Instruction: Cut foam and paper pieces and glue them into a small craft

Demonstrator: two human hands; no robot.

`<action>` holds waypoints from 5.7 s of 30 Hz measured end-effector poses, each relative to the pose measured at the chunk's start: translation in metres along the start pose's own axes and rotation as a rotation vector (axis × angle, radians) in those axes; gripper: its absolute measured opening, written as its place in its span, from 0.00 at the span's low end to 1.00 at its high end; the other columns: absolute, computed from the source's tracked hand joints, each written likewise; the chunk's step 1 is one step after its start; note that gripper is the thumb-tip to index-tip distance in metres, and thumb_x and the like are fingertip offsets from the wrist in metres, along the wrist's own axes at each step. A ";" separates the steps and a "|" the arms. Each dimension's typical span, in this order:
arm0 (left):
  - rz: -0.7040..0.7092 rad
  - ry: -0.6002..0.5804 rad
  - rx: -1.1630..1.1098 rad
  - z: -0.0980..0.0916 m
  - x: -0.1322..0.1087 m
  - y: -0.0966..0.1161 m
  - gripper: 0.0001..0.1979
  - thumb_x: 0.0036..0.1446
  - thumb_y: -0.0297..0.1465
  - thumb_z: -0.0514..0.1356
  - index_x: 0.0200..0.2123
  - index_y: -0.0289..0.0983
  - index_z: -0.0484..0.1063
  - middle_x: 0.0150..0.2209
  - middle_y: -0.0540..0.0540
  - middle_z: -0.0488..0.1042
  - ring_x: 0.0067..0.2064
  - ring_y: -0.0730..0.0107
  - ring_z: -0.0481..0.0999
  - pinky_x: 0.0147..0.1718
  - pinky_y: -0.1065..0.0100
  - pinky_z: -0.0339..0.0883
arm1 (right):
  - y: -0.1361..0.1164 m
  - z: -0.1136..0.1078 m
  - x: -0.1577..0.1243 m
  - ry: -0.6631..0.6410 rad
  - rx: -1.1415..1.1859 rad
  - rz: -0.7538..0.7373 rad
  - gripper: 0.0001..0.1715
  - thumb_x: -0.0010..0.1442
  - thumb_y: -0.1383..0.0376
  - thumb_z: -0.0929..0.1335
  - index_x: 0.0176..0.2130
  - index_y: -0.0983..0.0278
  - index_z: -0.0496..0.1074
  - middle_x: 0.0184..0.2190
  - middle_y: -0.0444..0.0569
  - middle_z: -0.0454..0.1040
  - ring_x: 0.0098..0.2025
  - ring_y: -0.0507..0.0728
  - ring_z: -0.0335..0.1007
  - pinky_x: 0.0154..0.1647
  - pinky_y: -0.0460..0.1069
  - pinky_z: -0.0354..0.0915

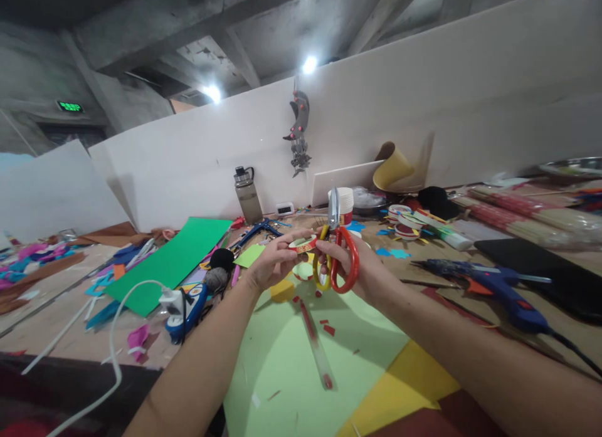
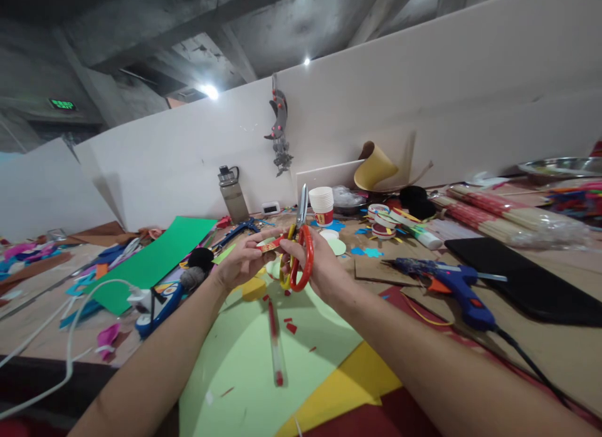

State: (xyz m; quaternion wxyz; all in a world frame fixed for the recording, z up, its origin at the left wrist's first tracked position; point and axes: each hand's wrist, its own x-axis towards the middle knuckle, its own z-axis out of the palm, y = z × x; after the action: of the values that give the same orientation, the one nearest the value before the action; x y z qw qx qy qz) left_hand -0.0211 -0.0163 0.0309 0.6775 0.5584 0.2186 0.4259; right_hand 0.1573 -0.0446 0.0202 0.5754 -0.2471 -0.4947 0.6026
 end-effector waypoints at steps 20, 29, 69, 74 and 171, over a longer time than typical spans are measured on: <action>0.028 0.028 -0.013 -0.008 0.000 -0.006 0.29 0.45 0.31 0.72 0.52 0.33 0.73 0.40 0.40 0.79 0.36 0.71 0.76 0.38 0.72 0.66 | -0.009 0.006 -0.001 0.112 0.066 0.080 0.22 0.43 0.57 0.78 0.32 0.64 0.69 0.22 0.41 0.70 0.23 0.50 0.66 0.22 0.45 0.66; 0.031 0.033 -0.004 -0.009 0.000 -0.006 0.28 0.46 0.32 0.72 0.51 0.33 0.73 0.41 0.39 0.79 0.38 0.69 0.77 0.39 0.71 0.67 | -0.001 0.001 0.002 0.070 0.091 0.054 0.17 0.46 0.59 0.77 0.32 0.64 0.72 0.23 0.43 0.72 0.23 0.49 0.67 0.22 0.45 0.66; 0.143 0.166 0.009 0.007 0.003 -0.007 0.21 0.51 0.39 0.68 0.42 0.36 0.65 0.42 0.43 0.77 0.38 0.67 0.79 0.35 0.68 0.69 | 0.001 0.004 -0.003 0.054 0.032 0.101 0.23 0.45 0.55 0.78 0.33 0.62 0.66 0.22 0.39 0.69 0.20 0.49 0.64 0.19 0.46 0.65; 0.151 0.177 0.079 0.009 0.004 -0.007 0.21 0.51 0.41 0.67 0.45 0.37 0.70 0.50 0.42 0.74 0.35 0.71 0.76 0.31 0.69 0.68 | 0.006 0.003 -0.001 0.112 -0.036 0.105 0.24 0.45 0.54 0.78 0.33 0.61 0.66 0.21 0.38 0.69 0.19 0.49 0.65 0.17 0.45 0.65; 0.370 0.226 0.147 -0.026 -0.004 0.020 0.20 0.50 0.38 0.64 0.44 0.34 0.78 0.34 0.42 0.75 0.35 0.68 0.69 0.34 0.68 0.61 | -0.041 0.024 -0.032 -0.164 -0.884 0.149 0.23 0.56 0.46 0.66 0.26 0.60 0.60 0.16 0.38 0.61 0.17 0.49 0.53 0.17 0.44 0.50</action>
State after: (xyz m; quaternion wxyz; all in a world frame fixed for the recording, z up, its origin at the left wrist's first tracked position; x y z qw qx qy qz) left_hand -0.0504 -0.0043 0.0420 0.5167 0.5854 0.2173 0.5857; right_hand 0.1618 -0.0887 0.0573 0.3287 -0.4554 -0.7292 0.3911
